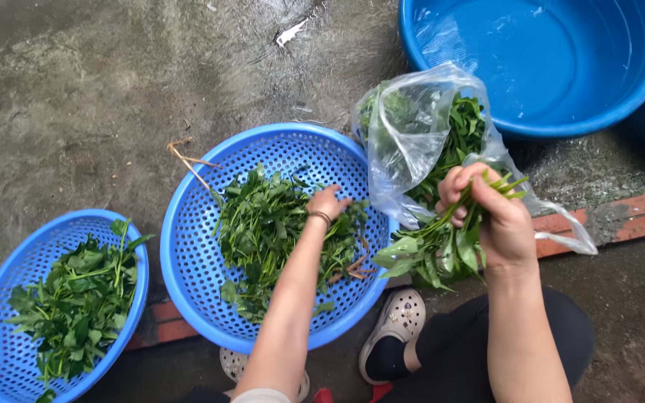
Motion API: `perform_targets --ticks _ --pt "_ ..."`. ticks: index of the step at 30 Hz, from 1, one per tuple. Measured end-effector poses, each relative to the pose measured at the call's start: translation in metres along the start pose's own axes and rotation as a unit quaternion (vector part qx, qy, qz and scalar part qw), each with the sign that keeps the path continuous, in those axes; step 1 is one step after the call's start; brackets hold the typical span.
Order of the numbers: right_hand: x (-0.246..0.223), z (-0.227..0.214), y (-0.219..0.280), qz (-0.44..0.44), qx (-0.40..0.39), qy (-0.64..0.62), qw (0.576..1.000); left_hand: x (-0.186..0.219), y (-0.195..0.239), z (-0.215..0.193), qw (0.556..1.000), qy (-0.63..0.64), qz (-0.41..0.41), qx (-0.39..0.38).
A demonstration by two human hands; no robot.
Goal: The person sits on the ground and sorts leafy green vegetables by hand. They pick up bunches from a large blue basket, separate the leaves from the stems, and place the sorted leaves into a smaller blue basket to the left.
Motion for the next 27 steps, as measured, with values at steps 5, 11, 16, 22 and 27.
perform_targets --ticks 5,11,16,22,27 --pt "0.009 0.005 -0.018 0.014 0.01 0.052 0.998 0.011 0.028 0.004 0.984 0.165 0.025 0.067" --pt "0.054 -0.009 -0.035 0.108 0.088 0.103 0.985 0.034 0.111 -0.024 0.92 0.387 0.058 0.023" --pt "0.088 -0.01 -0.042 0.082 0.097 0.344 0.93 0.063 0.202 -0.113 0.888 0.417 0.114 0.155" --pt "0.153 0.054 -0.043 0.091 -0.056 0.36 0.927 0.083 0.263 -0.155 0.889 0.39 0.15 0.187" --pt "0.138 0.11 -0.022 -0.013 -0.18 0.401 0.898 0.067 0.272 -0.155 0.87 0.44 0.147 0.165"
Point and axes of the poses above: each hand's wrist, its own y-axis away from the middle knuckle, its own z-axis out of the palm, x = y × z, the point moved 10 cm from there along -y, towards the middle knuckle, and after that the axes turned 5 degrees about z, right-handed, at the moved point
